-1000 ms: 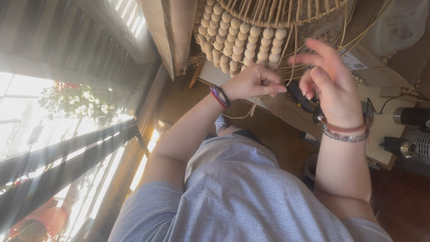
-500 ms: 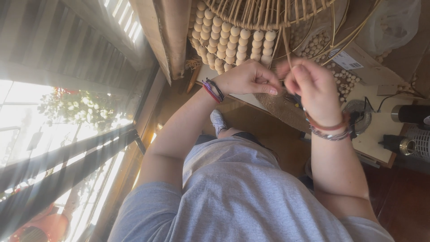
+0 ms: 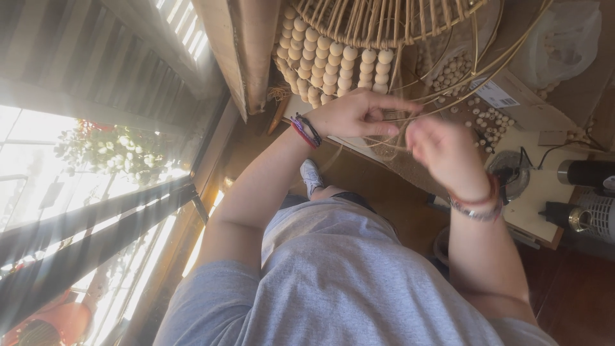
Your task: The person weaves wooden beads onto a metal frame using a thin cord. They thread the cord through the beads and around the frame repeatedly, securing the beads in place. The hands and beads remain visible throughout the process.
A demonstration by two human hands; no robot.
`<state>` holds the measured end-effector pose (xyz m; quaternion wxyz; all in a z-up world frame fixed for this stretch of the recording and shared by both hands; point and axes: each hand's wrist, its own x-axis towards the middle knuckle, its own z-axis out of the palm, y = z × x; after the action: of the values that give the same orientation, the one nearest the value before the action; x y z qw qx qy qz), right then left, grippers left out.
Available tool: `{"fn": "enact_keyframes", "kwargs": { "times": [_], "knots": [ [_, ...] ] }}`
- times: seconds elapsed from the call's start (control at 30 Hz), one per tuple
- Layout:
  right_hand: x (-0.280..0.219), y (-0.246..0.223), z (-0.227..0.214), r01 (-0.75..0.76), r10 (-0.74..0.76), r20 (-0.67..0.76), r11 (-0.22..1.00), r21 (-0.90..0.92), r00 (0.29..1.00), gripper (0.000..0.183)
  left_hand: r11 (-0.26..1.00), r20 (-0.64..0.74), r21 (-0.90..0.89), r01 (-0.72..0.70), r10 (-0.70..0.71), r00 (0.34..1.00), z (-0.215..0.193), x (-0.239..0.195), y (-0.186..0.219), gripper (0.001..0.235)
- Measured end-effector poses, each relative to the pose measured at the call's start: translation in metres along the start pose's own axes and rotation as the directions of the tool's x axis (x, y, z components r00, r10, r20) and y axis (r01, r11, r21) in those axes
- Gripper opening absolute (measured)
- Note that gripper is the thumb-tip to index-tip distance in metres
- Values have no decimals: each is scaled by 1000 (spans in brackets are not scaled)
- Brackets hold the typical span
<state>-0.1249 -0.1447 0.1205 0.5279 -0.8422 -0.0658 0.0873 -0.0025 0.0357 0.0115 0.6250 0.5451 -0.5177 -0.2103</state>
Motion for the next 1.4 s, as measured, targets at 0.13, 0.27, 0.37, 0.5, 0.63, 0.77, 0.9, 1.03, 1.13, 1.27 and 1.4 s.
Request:
{"fn": "enact_keyframes", "kwargs": {
  "times": [0.13,0.27,0.37,0.5,0.63,0.77,0.9,1.03,1.13,1.27,1.4],
  "knots": [
    [-15,1,17,-295,568,125,587,-754,813,32,997,8,-73,6,-6,1000,1,-1,-15,23],
    [-3,-1,3,-46,0,-152,954,-297,988,24,999,52,-51,6,-3,999,3,-2,-20,22],
    [31,7,5,172,-170,-34,980,101,985,39,1000,89,29,2,-4,996,-2,-1,-4,19],
    [-1,1,4,-202,255,43,847,-492,966,26,1000,50,-11,2,-1,999,-6,-2,-2,23],
    [-2,13,7,-269,477,169,715,-645,863,28,999,1,-52,-14,14,1000,2,0,-18,32],
    [29,-23,3,104,-111,73,990,92,991,49,962,71,260,-84,67,995,2,-1,-7,34],
    [15,4,3,124,-132,18,874,-470,991,48,970,118,206,-131,108,987,-5,-1,2,36],
    [-7,38,6,-116,566,211,486,-866,797,44,993,84,66,-103,97,992,-11,-4,13,36],
    [8,8,-2,-89,307,205,724,-684,929,20,989,88,135,-68,56,995,-7,-3,0,43],
    [52,-40,-3,92,-93,27,995,26,995,63,967,77,252,-42,23,997,-2,-3,-4,43],
    [50,-40,-29,144,-170,18,882,450,985,33,956,85,291,-44,20,996,-3,-1,2,44]
  ]
}}
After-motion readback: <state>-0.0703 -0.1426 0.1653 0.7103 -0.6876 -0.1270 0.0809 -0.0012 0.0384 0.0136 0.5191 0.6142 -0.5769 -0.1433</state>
